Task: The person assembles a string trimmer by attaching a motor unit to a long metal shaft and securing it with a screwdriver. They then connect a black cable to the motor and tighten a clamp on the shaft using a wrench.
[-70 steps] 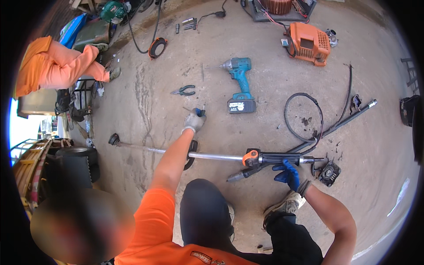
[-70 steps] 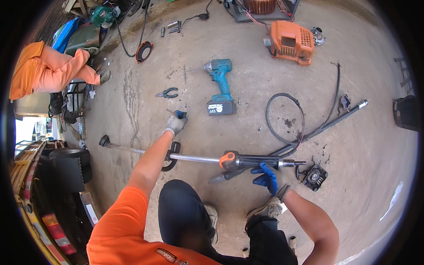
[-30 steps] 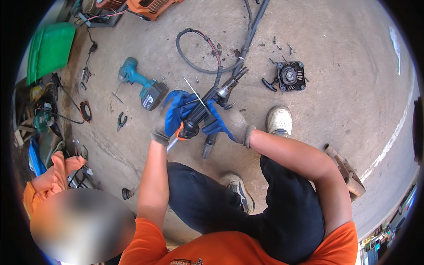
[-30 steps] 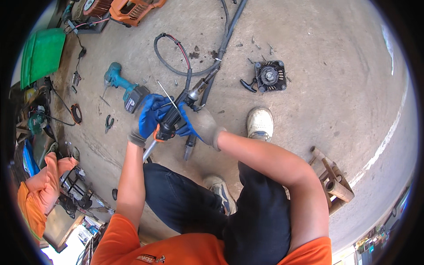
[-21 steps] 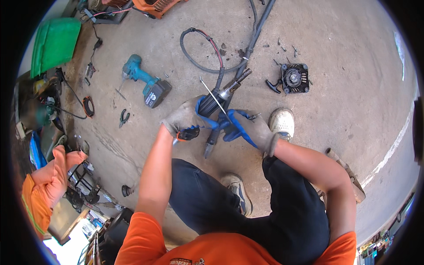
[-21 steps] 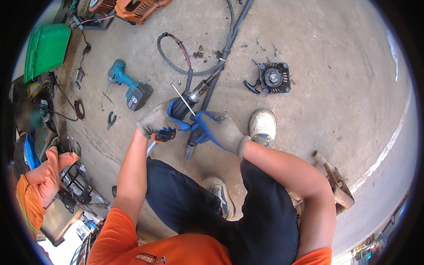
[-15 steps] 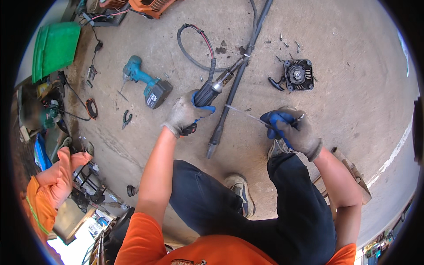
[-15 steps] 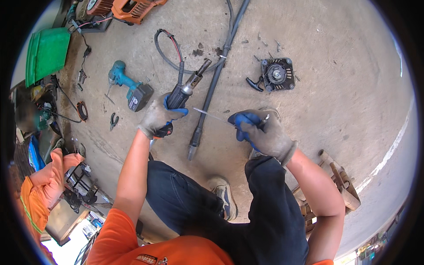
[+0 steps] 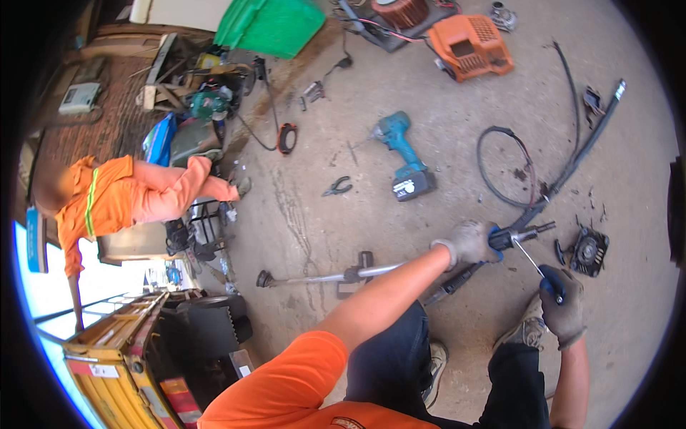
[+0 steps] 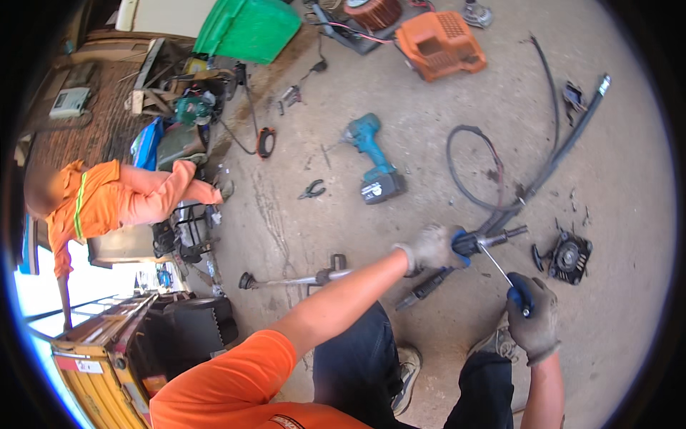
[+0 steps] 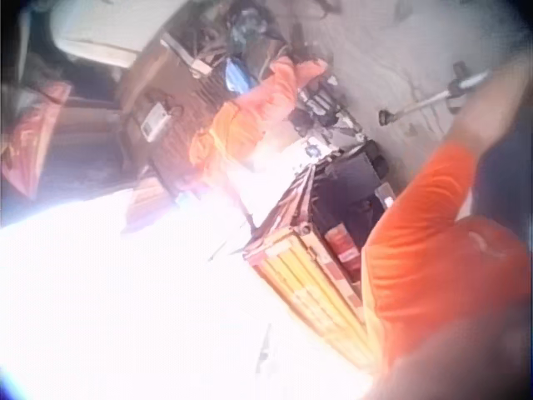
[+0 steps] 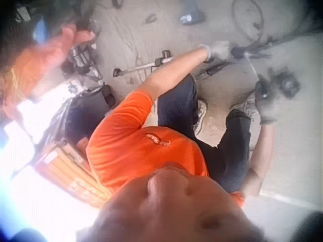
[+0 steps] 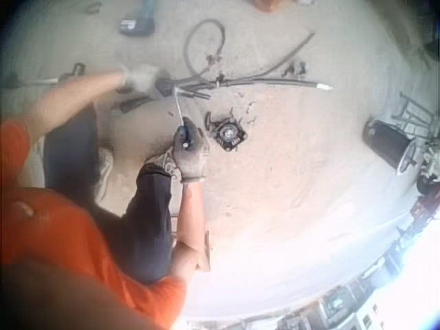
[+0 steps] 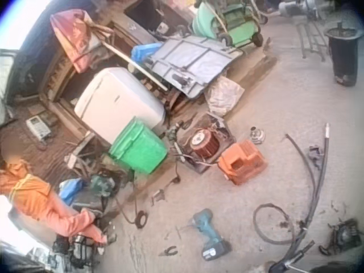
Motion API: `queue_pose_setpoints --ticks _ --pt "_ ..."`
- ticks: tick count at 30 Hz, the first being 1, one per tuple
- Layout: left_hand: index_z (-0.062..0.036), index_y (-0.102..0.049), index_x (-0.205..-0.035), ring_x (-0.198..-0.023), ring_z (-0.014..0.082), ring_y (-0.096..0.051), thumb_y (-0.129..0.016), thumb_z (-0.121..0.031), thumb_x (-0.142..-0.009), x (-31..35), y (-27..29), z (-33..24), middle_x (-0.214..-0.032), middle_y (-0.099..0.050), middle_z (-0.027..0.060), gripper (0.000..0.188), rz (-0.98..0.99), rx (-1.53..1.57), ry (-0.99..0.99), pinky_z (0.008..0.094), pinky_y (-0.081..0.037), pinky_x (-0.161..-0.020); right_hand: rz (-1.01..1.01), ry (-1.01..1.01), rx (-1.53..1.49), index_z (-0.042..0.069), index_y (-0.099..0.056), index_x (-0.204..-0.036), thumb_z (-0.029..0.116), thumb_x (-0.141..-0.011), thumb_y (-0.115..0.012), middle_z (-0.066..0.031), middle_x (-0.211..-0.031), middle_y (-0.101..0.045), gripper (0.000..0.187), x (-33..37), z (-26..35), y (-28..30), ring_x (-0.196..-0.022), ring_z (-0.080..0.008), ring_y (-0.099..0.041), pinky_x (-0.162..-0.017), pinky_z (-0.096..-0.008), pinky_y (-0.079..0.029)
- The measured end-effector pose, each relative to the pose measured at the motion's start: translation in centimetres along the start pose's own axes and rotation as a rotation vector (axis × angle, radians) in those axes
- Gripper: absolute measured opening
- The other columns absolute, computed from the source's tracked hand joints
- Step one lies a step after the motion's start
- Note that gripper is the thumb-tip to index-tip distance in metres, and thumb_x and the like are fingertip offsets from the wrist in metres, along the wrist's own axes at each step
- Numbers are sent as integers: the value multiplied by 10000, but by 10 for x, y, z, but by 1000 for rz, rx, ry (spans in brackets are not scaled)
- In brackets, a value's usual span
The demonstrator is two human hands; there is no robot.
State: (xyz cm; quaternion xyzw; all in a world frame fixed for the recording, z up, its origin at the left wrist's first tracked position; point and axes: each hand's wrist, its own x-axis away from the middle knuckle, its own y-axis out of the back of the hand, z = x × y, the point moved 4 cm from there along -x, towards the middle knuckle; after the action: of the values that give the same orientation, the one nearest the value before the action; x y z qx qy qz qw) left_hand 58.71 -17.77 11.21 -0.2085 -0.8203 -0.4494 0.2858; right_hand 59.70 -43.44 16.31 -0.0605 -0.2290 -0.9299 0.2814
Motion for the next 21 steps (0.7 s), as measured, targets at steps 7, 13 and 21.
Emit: queue_pose_setpoints --ticks 7,13,21 --pt "-55 -652 -1089 -990 368 -661 -803 -326 -664 0 -14 9 -1008 -696 202 526 -4 260 -30 432 -512 -875 56 14 110 -27 -669 -1136 -15 -756 -609 -193 -824 -629 384 -3 11 -14 -693 -302 -611 -646 -369 -478" --pt "-90 -677 -1158 -1070 329 -659 -807 -439 -719 -2 -2 -23 -1118 -697 188 576 119 200 40 410 -506 -913 142 16 122 -11 -666 -1147 19 -782 -617 -252 -917 -673 370 4 3 2 -808 -400 -667 -724 -449 -523" --pt "-46 -658 -1061 -809 250 -672 -785 -305 -740 -14 -28 -15 -860 -699 131 432 193 207 41 374 -523 -772 347 -86 270 23 -600 -1242 65 -714 -636 -224 -980 -644 531 4 -1 10 -943 -413 -636 -817 -463 -512"
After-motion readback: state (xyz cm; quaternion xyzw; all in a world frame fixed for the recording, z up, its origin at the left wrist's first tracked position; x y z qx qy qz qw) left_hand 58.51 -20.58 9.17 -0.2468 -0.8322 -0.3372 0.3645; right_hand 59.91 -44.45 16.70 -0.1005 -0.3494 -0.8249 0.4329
